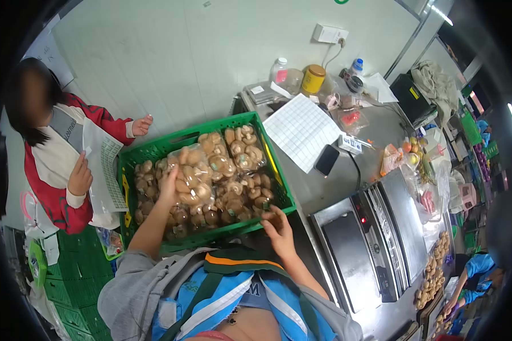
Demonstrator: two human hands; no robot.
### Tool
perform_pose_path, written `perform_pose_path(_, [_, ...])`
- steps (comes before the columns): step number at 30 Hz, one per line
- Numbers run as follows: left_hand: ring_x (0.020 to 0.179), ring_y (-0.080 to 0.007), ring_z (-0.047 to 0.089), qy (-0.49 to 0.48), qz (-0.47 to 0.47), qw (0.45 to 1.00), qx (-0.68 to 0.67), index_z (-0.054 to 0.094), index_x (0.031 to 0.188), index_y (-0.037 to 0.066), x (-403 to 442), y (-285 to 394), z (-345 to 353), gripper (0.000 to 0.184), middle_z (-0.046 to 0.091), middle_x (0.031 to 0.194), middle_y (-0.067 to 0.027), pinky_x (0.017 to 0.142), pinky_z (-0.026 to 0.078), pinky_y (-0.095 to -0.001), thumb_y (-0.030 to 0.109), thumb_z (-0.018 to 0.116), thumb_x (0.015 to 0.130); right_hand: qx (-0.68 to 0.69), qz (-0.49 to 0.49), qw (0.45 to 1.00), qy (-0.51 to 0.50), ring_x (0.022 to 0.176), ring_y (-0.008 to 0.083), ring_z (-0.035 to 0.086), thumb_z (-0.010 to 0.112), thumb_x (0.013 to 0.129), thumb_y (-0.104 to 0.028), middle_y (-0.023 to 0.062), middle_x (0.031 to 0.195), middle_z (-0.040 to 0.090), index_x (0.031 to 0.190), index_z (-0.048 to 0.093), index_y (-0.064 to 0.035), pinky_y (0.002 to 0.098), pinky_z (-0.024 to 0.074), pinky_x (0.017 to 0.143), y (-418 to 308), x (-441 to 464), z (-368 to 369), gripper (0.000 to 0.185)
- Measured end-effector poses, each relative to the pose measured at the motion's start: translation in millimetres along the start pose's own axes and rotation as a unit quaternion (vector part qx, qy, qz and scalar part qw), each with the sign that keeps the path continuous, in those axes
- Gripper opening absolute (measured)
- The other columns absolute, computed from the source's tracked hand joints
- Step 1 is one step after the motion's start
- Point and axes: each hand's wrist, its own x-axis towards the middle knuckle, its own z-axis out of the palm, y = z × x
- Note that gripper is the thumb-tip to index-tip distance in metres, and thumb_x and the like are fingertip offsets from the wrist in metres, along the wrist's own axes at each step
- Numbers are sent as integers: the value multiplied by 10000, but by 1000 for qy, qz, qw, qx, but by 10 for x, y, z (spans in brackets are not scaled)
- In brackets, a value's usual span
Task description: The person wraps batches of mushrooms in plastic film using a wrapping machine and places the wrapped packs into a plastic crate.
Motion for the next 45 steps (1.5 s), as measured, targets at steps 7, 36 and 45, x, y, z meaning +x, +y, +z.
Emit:
perform_pose_path(7, [1049,-360,524,187,175,915,311,512,1168,-21,1707,-445,-657,570,560,1138,-217,867,419,-383,475,429,899,23,59,998,7,837,176,595,523,904,-90,97,951,605,1163,487,-8,294,480,782,261,-14,154,273])
perform_pose_path(36, [700,-245,543,-701,461,404,364,636,813,114,-3389,-4149,4505,74,550,704,-64,656,378,-368,97,619,742,-179,-95,639,742,793,132,611,579,840,-175,61,853,659,1009,625,-31,269,458,690,-49,-4405,-6156,227])
perform_pose_path(45, [629,-195,525,-691,447,365,435,617,832,149,-3226,-4322,4486,192,532,674,-1,611,367,-346,104,673,653,-510,137,507,681,1146,276,444,620,746,-380,79,1209,517,1092,615,-155,460,335,953,155,-4877,-8667,413])
